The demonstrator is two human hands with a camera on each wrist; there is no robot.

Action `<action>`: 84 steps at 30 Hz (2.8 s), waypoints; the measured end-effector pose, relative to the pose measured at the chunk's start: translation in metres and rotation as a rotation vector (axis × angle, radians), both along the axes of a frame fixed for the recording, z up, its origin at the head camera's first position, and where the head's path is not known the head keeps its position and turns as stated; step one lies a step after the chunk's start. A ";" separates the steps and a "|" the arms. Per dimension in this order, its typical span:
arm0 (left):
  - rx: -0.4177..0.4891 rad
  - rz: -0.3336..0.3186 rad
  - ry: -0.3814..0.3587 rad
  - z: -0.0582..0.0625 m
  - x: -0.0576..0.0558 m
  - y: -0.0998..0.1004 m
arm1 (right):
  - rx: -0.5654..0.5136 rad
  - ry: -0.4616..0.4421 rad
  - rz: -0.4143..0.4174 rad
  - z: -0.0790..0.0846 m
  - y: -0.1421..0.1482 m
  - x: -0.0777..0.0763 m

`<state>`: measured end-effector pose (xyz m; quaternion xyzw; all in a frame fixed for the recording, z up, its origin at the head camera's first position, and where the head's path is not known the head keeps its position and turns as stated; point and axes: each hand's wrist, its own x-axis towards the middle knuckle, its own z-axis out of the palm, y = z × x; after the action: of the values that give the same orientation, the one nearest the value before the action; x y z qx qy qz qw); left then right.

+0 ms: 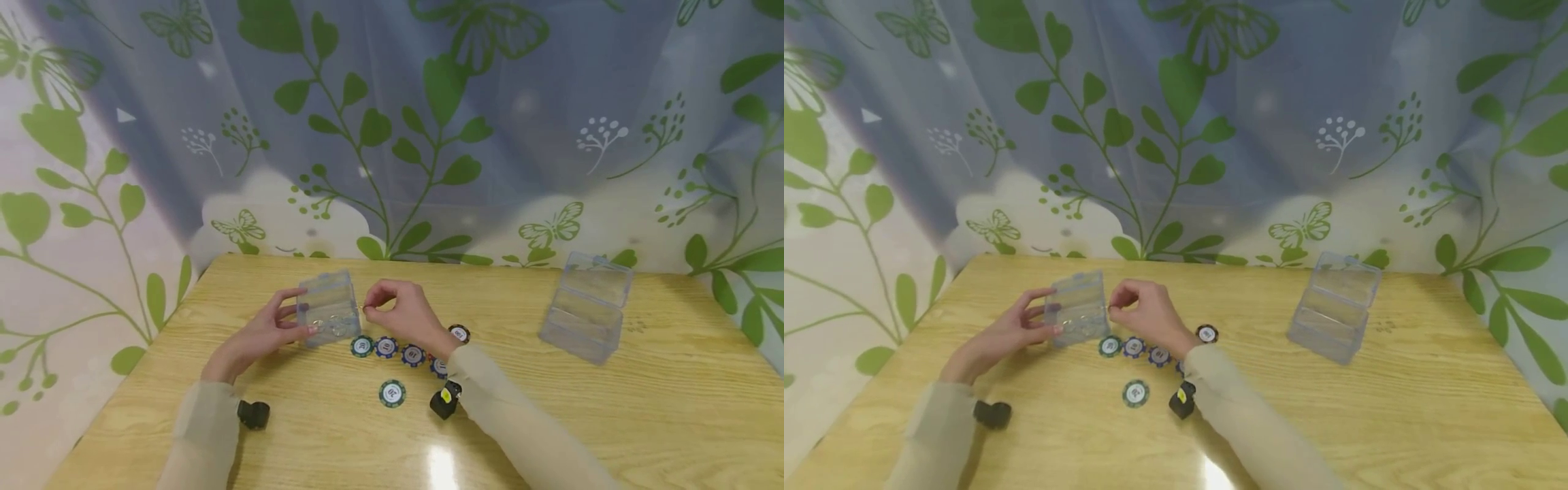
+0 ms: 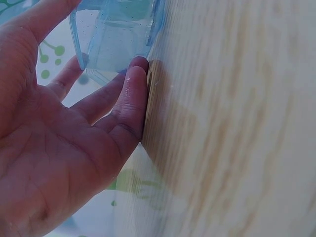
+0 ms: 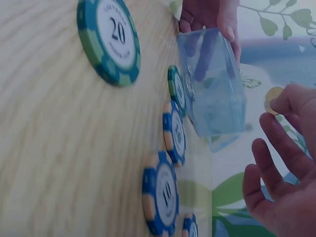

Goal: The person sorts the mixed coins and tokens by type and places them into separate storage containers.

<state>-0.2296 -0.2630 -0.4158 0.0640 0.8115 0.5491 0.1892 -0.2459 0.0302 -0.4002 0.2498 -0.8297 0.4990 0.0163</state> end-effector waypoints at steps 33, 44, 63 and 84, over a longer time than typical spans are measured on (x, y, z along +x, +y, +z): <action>-0.036 0.012 -0.002 0.002 -0.001 0.001 | 0.062 0.032 0.013 -0.008 -0.012 0.000; -0.027 -0.011 -0.007 0.006 0.000 0.006 | 0.372 0.186 0.048 -0.002 0.008 0.011; -0.505 0.008 0.409 0.030 0.019 0.004 | 0.666 0.281 -0.045 0.008 0.048 0.027; -0.916 0.054 0.670 0.032 0.054 0.037 | 0.808 0.249 -0.212 0.015 0.098 0.044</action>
<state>-0.1759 -0.2265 -0.3843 0.1252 0.9839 0.0953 -0.0844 -0.2018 0.1277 -0.3855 0.2078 -0.9711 0.0959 0.0681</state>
